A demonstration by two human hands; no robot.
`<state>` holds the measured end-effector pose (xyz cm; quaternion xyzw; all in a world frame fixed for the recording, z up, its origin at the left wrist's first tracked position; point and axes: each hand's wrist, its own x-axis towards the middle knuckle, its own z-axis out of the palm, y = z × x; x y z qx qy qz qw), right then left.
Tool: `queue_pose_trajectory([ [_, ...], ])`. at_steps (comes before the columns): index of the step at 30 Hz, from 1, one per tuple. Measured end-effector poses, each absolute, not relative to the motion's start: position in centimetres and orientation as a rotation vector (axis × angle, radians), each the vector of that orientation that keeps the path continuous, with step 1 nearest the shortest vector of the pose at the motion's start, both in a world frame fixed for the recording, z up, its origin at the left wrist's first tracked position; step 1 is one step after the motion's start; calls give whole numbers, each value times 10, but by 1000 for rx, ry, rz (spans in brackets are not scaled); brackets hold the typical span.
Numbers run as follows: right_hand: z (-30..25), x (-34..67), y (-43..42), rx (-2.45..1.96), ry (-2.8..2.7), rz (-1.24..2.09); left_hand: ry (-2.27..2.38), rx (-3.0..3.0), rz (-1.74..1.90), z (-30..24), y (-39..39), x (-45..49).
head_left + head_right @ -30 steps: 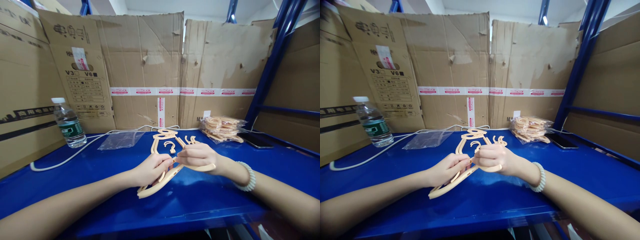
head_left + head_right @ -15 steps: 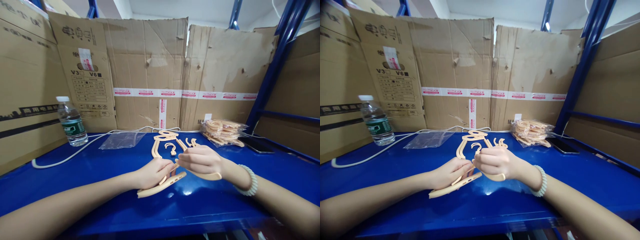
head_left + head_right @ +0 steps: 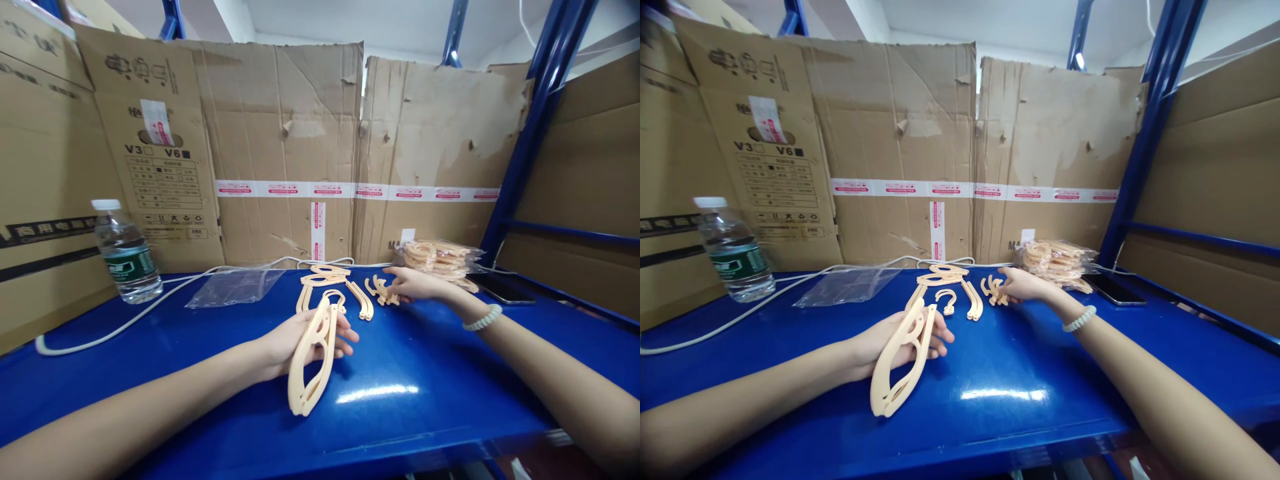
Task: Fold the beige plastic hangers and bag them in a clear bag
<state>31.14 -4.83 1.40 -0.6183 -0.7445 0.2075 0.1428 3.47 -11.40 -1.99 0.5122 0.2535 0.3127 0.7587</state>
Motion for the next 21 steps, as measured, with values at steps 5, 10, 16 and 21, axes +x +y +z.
queue_pose_trajectory([
  [5, 5, 310, -41, -1854, -2107, 415, 617, 1065, 707, -20, -113, 32],
  [10, 12, 299, -60, -1668, -2104, 24, 623, 1035, 748, -17, -114, 32],
  [16, 13, 244, -134, -168, -2459, -462, 646, 1032, 803, -17, -111, 32],
  [21, -9, 221, -147, 4, -2627, -708, 718, 919, 874, -15, -114, 34],
])
